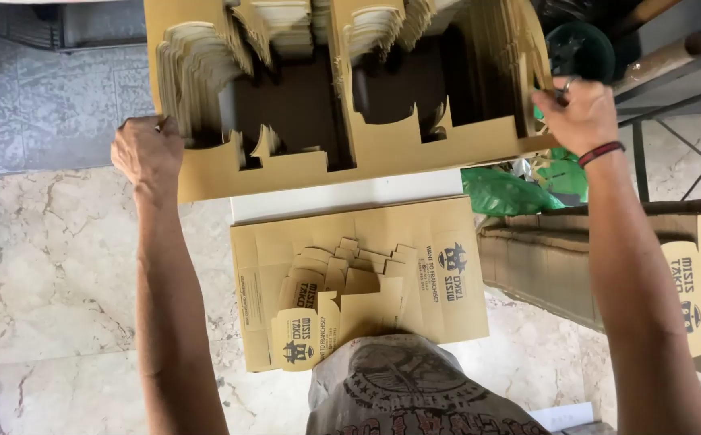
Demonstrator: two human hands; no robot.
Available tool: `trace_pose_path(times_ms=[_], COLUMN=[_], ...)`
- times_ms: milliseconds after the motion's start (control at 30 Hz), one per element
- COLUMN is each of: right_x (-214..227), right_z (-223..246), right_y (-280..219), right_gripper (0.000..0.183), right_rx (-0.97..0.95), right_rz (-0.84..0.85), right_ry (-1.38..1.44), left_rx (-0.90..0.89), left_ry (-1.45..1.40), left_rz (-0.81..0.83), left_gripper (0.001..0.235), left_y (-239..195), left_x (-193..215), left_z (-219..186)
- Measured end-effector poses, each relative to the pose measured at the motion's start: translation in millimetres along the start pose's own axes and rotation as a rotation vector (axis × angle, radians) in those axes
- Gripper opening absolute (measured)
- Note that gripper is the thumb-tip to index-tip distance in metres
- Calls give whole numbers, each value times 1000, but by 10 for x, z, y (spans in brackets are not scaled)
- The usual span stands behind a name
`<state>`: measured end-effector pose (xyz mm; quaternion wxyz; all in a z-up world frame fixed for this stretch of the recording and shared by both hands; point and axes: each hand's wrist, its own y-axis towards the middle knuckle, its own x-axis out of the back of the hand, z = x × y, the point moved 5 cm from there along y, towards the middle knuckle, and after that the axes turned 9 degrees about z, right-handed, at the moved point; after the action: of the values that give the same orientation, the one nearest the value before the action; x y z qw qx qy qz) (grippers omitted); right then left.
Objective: Manually stripping away pre-cut waste sections from cardboard sheets and stacking the finished pieces.
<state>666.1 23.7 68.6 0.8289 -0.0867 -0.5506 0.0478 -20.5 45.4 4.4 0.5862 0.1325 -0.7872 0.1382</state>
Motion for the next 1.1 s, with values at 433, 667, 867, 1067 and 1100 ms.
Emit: trace_pose_path(times_ms=[433,667,867,1067,1100], right_x=[939,-345,-323,-364,-465], right_z=[788,-164,-311,633,592], right_y=[-174,-96,-300,-547,-471], right_gripper=[80,21,57,102,96], right_rx=[258,222,280,447,374], right_rz=[-287,-252,-379,121,287], right_ry=[-64,-5,-68,-456,-586], left_rx=[100,99,-124,-504,-527], left_ry=[119,-7,-186,169,367], left_rz=[71,-50,30,583,615], left_gripper=[19,8,66,136,140], left_y=[207,310,-722,-1139,-1040], left_x=[-257,-303,900,587,298], left_z=[140,310,-537,-749,-535])
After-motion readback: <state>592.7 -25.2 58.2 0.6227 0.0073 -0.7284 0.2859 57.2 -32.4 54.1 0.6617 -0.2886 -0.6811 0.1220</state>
